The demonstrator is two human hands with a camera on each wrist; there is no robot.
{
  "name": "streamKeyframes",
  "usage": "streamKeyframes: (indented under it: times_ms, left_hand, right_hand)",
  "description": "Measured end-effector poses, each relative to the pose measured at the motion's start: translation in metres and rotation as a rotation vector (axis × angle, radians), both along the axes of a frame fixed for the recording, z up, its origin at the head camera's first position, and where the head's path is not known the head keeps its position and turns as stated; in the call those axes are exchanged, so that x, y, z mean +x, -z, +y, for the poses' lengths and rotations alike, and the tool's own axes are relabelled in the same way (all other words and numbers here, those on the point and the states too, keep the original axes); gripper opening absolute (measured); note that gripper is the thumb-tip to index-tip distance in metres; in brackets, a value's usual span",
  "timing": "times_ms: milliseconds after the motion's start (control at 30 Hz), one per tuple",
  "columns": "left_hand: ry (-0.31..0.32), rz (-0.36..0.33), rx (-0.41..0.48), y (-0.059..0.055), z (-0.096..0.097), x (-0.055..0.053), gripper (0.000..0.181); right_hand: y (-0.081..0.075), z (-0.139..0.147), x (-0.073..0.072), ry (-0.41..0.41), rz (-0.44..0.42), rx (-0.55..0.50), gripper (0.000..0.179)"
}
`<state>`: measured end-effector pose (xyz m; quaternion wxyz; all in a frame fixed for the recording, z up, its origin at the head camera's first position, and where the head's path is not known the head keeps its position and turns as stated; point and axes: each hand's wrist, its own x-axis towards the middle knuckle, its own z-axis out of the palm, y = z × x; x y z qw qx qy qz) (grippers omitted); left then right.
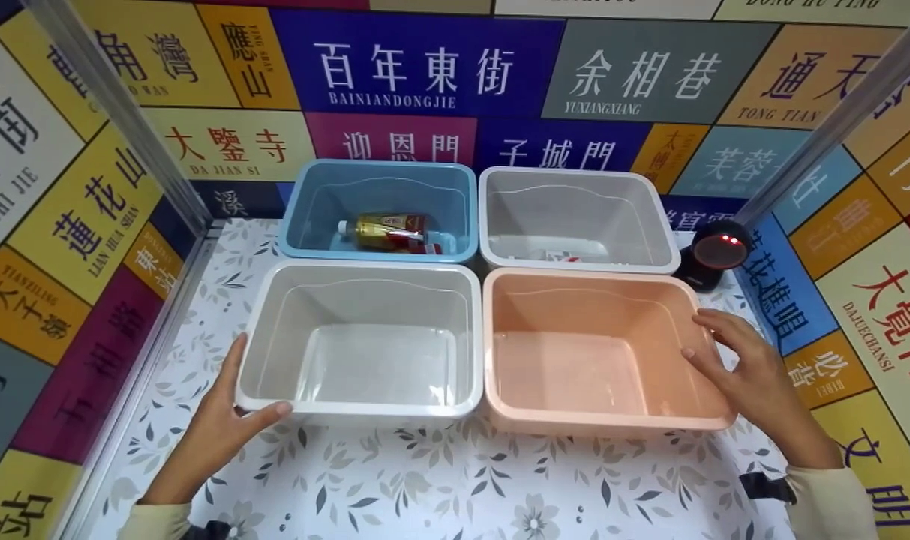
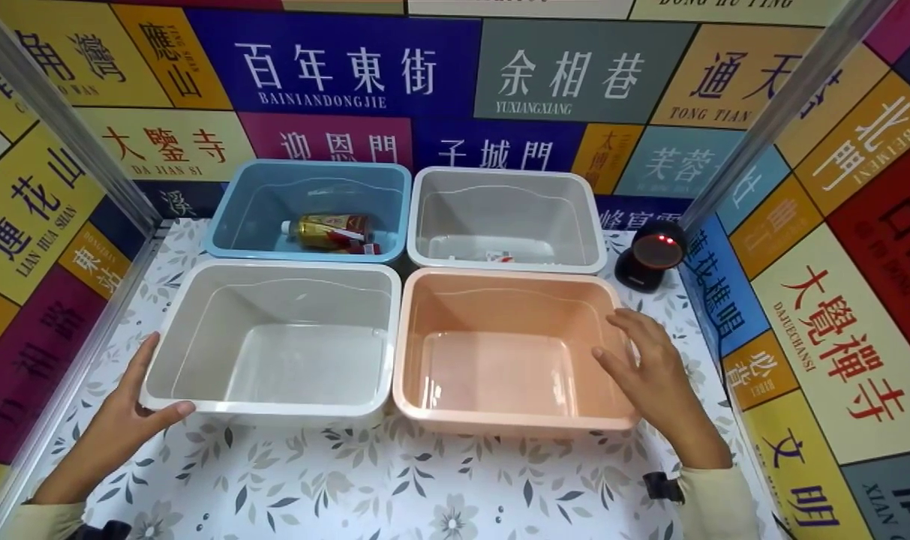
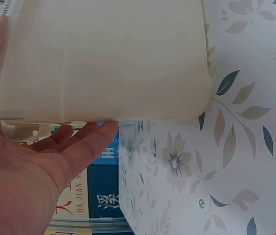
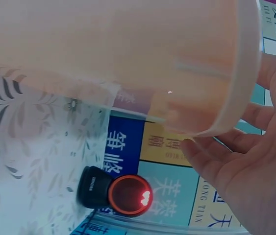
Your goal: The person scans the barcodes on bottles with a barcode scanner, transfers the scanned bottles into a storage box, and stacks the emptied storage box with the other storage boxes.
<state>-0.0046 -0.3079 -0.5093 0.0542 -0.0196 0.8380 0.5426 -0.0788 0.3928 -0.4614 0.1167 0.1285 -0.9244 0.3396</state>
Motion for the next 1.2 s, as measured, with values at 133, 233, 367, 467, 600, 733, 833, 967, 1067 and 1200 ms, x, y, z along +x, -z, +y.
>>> streamKeyframes:
  times_ms: [133, 233, 367, 467, 600, 733, 833, 967, 1067, 1200]
  left_hand:
    - [0.003, -0.005, -0.005, 0.0, -0.001, 0.0, 0.122]
    - [0.005, -0.01, -0.007, -0.001, -0.002, 0.0, 0.122]
    - [0.004, -0.002, -0.002, -0.002, -0.002, 0.0, 0.123]
    - [-0.003, 0.015, -0.034, -0.002, -0.002, 0.002, 0.124]
    - [-0.02, 0.054, -0.093, -0.002, 0.0, 0.003, 0.126]
    - [-0.032, 0.122, -0.123, -0.002, 0.003, 0.002, 0.124]
    - [-0.037, 0.177, -0.136, -0.002, 0.004, 0.002, 0.124]
    - [-0.038, 0.222, -0.145, -0.004, 0.005, 0.001, 0.124]
    - [-0.043, 0.249, -0.165, -0.006, 0.005, 0.0, 0.122]
    - [-0.066, 0.322, -0.178, -0.009, 0.005, -0.001, 0.115]
  right_hand:
    - [0.007, 0.002, 0.004, 0.018, 0.01, -0.037, 0.058]
    - [0.012, 0.004, 0.007, 0.035, -0.002, -0.054, 0.062]
    - [0.019, 0.006, 0.011, 0.054, -0.025, -0.087, 0.067]
    - [0.023, 0.006, 0.013, 0.067, -0.03, -0.113, 0.067]
    - [0.029, 0.008, 0.016, 0.081, -0.03, -0.158, 0.064]
    - [0.032, 0.008, 0.021, 0.095, -0.052, -0.222, 0.058]
    - [0.035, 0.008, 0.024, 0.1, -0.087, -0.257, 0.055]
    - [0.037, 0.009, 0.027, 0.099, -0.133, -0.287, 0.055]
    - [0.037, 0.01, 0.027, 0.099, -0.148, -0.302, 0.055]
    - [0.039, 0.009, 0.027, 0.107, -0.15, -0.302, 0.055]
